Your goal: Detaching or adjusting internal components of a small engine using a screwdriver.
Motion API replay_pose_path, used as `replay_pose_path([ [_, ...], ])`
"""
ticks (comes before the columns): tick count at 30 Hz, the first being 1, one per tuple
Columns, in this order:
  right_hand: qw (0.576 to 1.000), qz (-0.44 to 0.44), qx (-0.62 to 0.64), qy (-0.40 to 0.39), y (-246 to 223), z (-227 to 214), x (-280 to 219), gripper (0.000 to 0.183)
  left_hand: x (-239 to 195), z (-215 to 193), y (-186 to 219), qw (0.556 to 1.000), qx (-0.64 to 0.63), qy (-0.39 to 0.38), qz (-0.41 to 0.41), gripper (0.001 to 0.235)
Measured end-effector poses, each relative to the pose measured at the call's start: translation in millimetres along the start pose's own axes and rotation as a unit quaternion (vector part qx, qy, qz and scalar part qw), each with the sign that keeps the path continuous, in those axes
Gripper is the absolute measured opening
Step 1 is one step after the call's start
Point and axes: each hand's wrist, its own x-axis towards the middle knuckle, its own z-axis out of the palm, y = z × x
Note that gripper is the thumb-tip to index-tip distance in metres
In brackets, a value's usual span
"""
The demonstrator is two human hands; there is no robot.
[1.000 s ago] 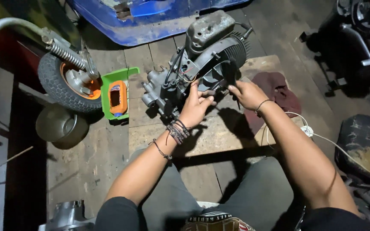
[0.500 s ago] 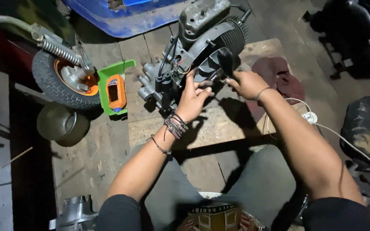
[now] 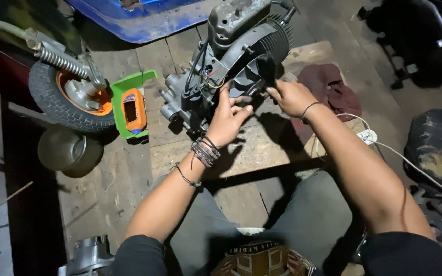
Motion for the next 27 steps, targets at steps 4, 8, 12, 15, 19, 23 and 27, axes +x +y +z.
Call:
replay_pose_path([
  [4,0.999,0.014,-0.030,-0.019,3,1,10,0.040,3,5,-1,1.000,0.022,0.006,0.006,0.094],
  [8,0.994,0.052,-0.080,-0.052,26,21,6,0.037,-1,8,2,1.000,0.017,0.010,-0.004,0.094],
  [12,0.985,0.095,-0.115,-0.083,63,37,7,0.042,-2,-2,4,0.998,0.059,-0.004,-0.001,0.092],
  [15,0.993,0.116,-0.028,-0.005,71,30,9,0.048,-8,2,17,0.996,0.089,-0.003,-0.006,0.092],
  [19,0.997,0.061,-0.020,0.040,25,23,12,0.053,-11,16,25,0.993,0.119,0.006,0.013,0.095],
  [23,0.987,0.106,-0.060,-0.107,37,36,15,0.044,-17,16,27,0.992,0.124,0.008,0.039,0.096],
  [27,0.956,0.214,-0.107,-0.167,55,24,0,0.041,-24,9,36,0.969,0.217,-0.046,0.112,0.086],
])
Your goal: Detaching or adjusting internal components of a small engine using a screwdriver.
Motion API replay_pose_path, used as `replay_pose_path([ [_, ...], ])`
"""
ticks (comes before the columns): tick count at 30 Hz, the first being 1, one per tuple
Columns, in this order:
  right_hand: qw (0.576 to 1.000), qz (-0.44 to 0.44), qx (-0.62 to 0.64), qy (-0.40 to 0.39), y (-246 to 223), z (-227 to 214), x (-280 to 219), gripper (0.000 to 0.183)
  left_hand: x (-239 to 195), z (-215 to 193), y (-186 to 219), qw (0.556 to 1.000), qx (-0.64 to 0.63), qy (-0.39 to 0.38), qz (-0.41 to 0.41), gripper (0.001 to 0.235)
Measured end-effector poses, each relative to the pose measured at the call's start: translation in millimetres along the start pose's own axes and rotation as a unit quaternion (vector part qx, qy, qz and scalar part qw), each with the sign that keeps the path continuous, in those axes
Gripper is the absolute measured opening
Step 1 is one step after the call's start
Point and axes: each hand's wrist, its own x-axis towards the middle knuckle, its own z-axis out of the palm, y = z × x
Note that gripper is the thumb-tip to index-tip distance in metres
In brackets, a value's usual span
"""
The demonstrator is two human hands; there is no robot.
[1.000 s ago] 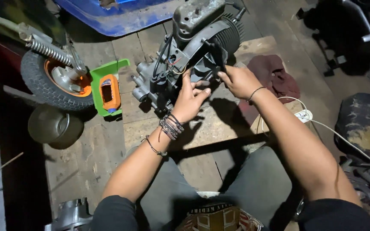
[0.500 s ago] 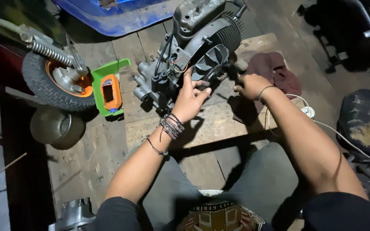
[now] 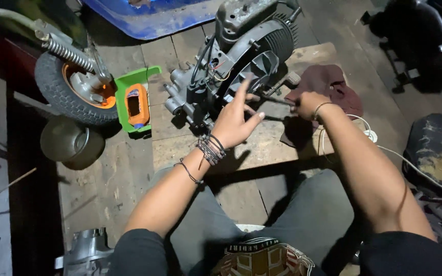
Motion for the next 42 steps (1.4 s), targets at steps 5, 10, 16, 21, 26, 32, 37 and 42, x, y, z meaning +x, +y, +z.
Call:
replay_pose_path([
  [5,0.993,-0.002,0.060,0.099,14,-9,6,0.043,3,7,-16,0.989,0.127,-0.013,0.068,0.069],
  [10,0.986,0.005,0.081,0.144,6,-32,-29,0.043,1,1,-8,0.979,0.161,0.008,0.125,0.054],
  [16,0.957,0.059,0.124,0.254,26,-30,-17,0.048,1,-13,-12,0.962,0.172,0.100,0.187,0.045],
  [21,0.793,-0.169,0.253,0.528,20,-25,-14,0.026,-5,-28,17,0.939,0.155,0.210,0.224,0.035],
  [26,0.748,-0.255,0.260,0.556,-29,-35,-57,0.022,-7,-34,25,0.918,0.123,0.268,0.265,0.030],
  [32,0.706,-0.301,0.166,0.620,-77,-38,-105,0.020,-28,-45,45,0.912,0.090,0.308,0.257,0.029],
  [37,0.766,-0.240,0.051,0.595,-78,-26,-95,0.019,-30,-47,36,0.911,0.076,0.332,0.232,0.030],
  [42,0.800,-0.183,0.071,0.567,-86,-27,-110,0.015,-30,-49,26,0.908,0.081,0.357,0.201,0.030],
])
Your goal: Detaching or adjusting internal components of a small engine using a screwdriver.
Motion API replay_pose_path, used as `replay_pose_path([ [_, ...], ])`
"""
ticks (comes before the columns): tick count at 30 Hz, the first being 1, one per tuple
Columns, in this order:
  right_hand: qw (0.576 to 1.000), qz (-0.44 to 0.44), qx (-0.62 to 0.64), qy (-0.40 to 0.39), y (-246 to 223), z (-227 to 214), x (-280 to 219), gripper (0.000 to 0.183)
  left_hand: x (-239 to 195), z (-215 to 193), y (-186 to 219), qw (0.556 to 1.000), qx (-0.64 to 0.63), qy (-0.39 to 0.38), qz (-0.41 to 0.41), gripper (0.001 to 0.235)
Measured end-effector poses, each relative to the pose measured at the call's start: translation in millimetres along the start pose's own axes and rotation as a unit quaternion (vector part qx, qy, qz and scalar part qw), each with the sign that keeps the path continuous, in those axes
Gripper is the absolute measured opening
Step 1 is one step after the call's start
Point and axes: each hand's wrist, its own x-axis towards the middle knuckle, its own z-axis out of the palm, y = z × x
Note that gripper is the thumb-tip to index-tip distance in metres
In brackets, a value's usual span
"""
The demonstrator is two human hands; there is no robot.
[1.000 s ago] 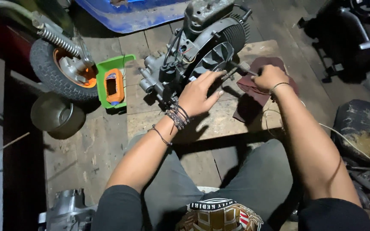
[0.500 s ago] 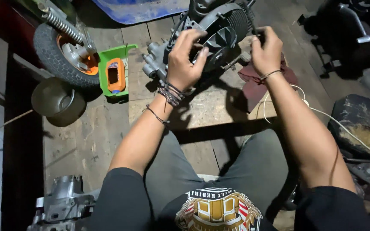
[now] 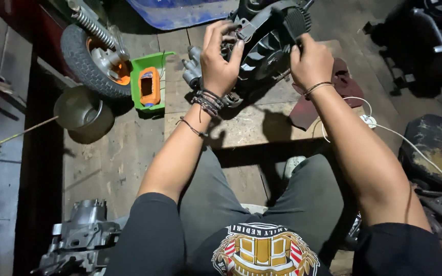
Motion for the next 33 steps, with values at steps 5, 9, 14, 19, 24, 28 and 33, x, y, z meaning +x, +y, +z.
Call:
replay_pose_path([
  [5,0.986,-0.055,0.088,0.133,-33,-35,11,0.010,3,-6,-2,1.000,-0.003,0.012,0.009,0.031],
  [9,0.980,-0.082,0.123,0.135,-48,-37,12,0.017,6,-10,0,0.999,-0.005,0.031,0.006,0.028],
  [14,0.998,-0.035,0.049,0.004,-29,-9,9,0.017,12,-6,-18,0.998,0.023,0.054,-0.001,0.029],
  [19,0.985,0.047,0.122,0.116,16,11,26,0.016,18,0,-25,0.997,0.013,0.070,-0.033,0.026],
  [24,0.965,-0.033,0.261,0.008,0,12,21,0.019,16,5,-63,0.993,0.101,-0.001,-0.056,0.048],
  [28,0.990,-0.027,0.140,-0.008,12,17,18,0.019,13,8,-81,0.994,0.093,-0.008,-0.065,0.049],
  [33,0.946,0.031,0.291,0.140,51,24,23,0.012,1,23,-110,0.983,0.108,-0.024,-0.147,0.056],
])
